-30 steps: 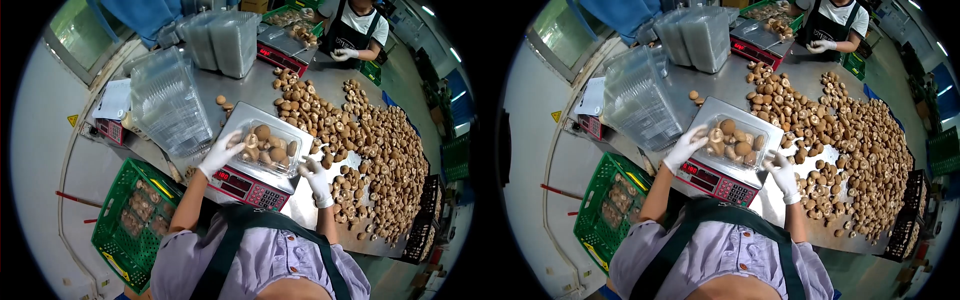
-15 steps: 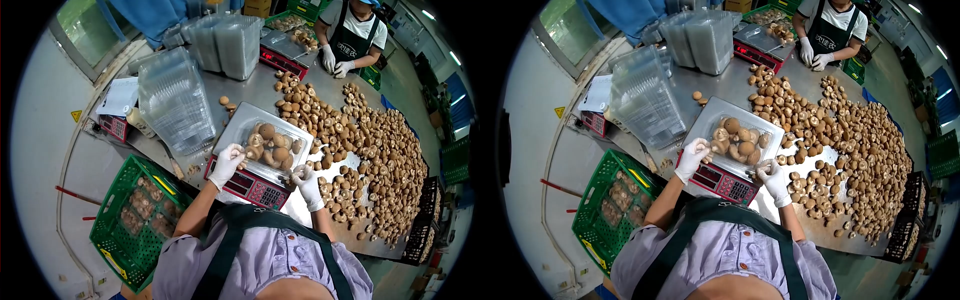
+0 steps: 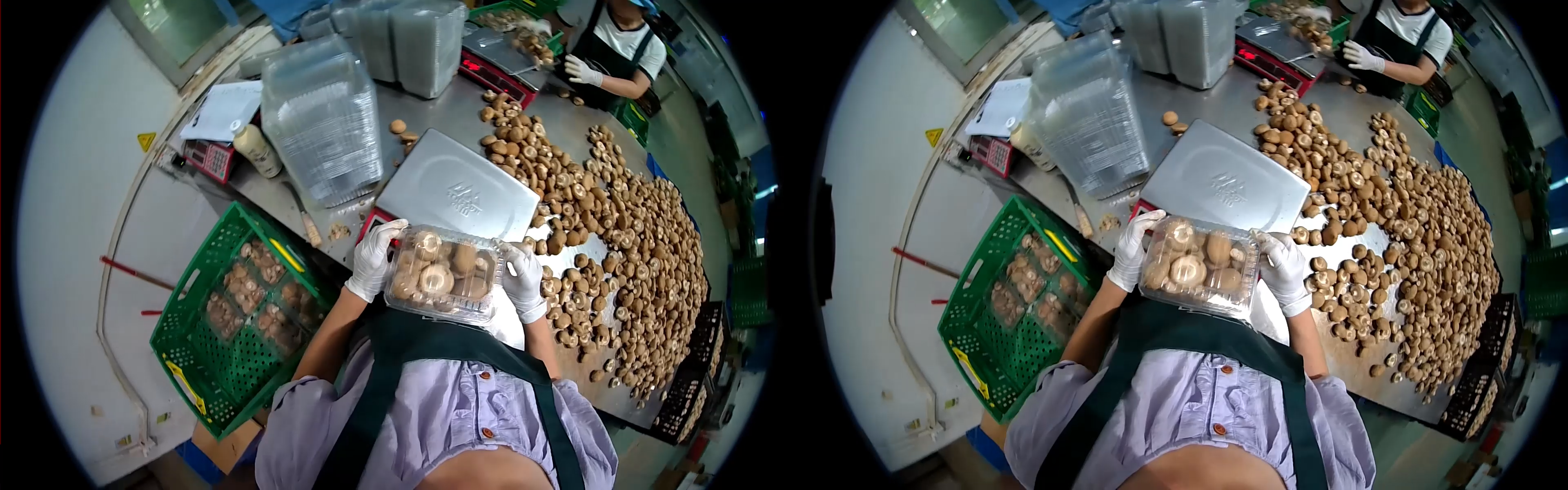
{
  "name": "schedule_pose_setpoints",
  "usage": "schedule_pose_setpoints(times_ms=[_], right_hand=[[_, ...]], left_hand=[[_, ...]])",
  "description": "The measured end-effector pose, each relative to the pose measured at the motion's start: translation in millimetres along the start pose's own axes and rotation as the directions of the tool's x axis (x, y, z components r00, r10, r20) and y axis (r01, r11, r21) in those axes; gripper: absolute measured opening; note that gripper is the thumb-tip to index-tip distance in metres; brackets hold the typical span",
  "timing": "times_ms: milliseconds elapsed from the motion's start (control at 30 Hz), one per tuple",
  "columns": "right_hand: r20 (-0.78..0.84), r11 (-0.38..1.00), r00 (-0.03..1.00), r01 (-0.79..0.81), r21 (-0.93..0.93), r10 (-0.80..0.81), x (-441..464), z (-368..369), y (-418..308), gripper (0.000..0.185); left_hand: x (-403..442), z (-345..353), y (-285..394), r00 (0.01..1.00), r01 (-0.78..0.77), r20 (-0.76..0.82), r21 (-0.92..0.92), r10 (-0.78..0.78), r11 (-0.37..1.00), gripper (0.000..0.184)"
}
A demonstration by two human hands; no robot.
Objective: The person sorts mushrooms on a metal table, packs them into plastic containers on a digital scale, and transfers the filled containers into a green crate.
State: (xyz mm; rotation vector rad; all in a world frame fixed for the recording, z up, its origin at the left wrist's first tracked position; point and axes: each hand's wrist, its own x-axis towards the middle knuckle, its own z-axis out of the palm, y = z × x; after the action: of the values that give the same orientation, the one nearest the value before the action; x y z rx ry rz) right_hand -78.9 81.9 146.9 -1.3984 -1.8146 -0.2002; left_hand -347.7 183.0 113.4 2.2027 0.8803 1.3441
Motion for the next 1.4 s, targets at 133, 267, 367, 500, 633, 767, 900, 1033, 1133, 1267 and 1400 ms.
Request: schedule_pose_setpoints(times_ms=[133, 267, 367, 500, 633, 767, 900, 1033, 1133, 1267, 1400], right_hand=[[0.107, 0.971, 0.987, -0.138, 0.193, 0.119, -6.2, 20.3, -10.6, 0.027], [0.490, 0.772, 0.840, -0.467, 0.432, 0.233, -8.7, 43.5, -41.8, 0.032], [0.605, 0.590, 0.765, -0.598, 0.542, 0.219, -15.5, 73.6, -74.3, 0.025], [0.832, 0.566, 0.550, -0.663, 0.489, -0.074, -0.9, 93.4, -114.6, 0.020], [0.827, 0.558, 0.550, -0.651, 0.514, -0.120, 5.0, 103.0, -132.3, 0.015], [0.875, 0.601, 0.485, -0.695, 0.396, -0.016, -11.2, 104.2, -114.1, 0.013], [0.891, 0.518, 0.451, -0.774, 0.365, 0.046, -20.9, 96.2, -112.5, 0.013], [0.899, 0.465, 0.416, -0.829, 0.310, 0.141, -29.6, 92.6, -110.3, 0.012], [0.856, 0.503, 0.481, -0.797, 0.335, 0.191, -28.2, 81.7, -110.1, 0.015], [0.831, 0.589, 0.492, -0.763, 0.268, 0.259, -36.7, 75.6, -96.6, 0.018], [0.739, 0.665, 0.585, -0.702, 0.255, 0.334, -43.0, 66.3, -91.3, 0.019]], left_hand=[[-22.1, -15.0, 7.8, 0.948, 0.295, 0.027, -0.442, -0.317, 0.847, 0.041], [-45.0, -43.7, 27.2, 0.854, 0.441, 0.228, -0.795, -0.468, 0.416, 0.090], [-90.1, -35.2, 25.9, 0.782, 0.257, 0.260, -0.963, -0.566, -0.087, 0.070], [-107.5, -72.8, 24.2, 0.605, 0.081, 0.171, -0.985, -0.778, -0.154, 0.041], [-139.0, -169.1, 10.1, 0.292, 0.187, -0.188, -0.950, -0.938, 0.248, 0.035], [-259.5, -297.0, -32.5, 0.153, 0.594, -0.506, -0.640, -0.849, 0.488, 0.039], [-361.2, -338.3, -74.1, -0.219, 0.958, -0.336, -0.254, -0.916, -0.136, 0.057], [-432.5, -320.3, -111.8, -0.338, 0.797, -0.197, 0.460, -0.920, -0.392, 0.070], [-372.4, -304.6, -128.8, -0.309, 0.746, -0.517, 0.389, -0.798, -0.541, 0.063], [-247.5, -283.6, -171.3, 0.467, 0.847, -0.477, 0.484, -0.745, 0.222, 0.047], [-30.6, -223.7, -97.8, 0.909, 0.384, -0.326, 0.412, -0.260, 0.827, 0.026]])
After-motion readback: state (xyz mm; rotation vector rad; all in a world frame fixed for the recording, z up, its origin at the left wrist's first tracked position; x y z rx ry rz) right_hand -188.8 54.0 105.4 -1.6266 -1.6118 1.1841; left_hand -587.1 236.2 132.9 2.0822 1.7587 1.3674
